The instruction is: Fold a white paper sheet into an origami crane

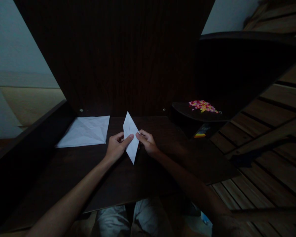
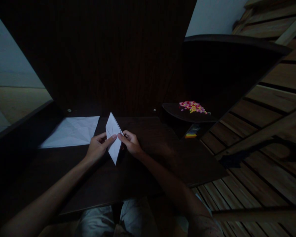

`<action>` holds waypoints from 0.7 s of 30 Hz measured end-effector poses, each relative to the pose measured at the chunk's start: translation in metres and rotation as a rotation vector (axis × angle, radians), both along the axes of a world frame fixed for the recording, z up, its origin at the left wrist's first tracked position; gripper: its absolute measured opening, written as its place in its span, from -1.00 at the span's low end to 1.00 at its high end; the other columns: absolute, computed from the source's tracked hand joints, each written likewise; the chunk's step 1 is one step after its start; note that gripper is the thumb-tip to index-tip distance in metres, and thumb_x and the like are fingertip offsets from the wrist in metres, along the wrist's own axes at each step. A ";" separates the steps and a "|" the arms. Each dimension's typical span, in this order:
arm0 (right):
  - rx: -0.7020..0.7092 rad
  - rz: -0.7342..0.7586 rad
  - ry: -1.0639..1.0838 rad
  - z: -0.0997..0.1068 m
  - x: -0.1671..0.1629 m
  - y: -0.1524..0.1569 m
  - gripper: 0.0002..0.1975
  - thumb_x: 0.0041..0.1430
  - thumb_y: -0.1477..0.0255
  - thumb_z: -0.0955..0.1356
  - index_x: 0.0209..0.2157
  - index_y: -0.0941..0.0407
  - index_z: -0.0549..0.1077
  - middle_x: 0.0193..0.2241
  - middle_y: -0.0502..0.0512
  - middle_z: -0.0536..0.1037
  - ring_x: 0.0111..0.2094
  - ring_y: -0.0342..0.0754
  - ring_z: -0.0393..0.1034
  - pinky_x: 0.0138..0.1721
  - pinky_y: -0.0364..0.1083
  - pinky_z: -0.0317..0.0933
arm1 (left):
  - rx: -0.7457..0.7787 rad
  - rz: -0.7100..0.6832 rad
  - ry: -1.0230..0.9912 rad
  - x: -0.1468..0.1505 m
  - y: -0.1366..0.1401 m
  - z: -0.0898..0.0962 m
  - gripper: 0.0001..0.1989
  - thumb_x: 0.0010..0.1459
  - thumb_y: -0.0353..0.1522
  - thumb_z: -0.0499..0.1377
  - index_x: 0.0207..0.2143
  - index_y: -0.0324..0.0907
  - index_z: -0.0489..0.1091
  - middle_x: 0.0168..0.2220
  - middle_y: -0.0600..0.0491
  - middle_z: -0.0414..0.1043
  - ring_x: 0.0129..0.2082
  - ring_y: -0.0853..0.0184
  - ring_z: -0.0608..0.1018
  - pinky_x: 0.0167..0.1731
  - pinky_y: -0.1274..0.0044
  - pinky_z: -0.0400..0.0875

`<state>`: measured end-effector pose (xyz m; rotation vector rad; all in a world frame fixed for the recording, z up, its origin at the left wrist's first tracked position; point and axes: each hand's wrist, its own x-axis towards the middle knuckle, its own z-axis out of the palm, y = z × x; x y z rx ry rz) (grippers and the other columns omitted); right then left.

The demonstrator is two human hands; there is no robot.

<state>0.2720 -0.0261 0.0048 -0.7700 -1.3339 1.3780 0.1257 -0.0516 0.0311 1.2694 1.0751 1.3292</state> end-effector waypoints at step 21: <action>0.041 -0.073 -0.150 0.005 0.006 0.003 -0.59 -0.11 0.10 0.44 -0.47 0.21 0.48 -0.65 -0.04 0.38 -0.69 -0.25 0.15 -0.72 -0.23 0.01 | 0.019 -0.256 0.110 0.000 -0.001 -0.006 -0.60 -0.05 -0.19 0.29 -0.21 -0.27 0.41 -0.34 -0.01 0.50 -0.37 0.28 0.51 -0.39 0.51 0.40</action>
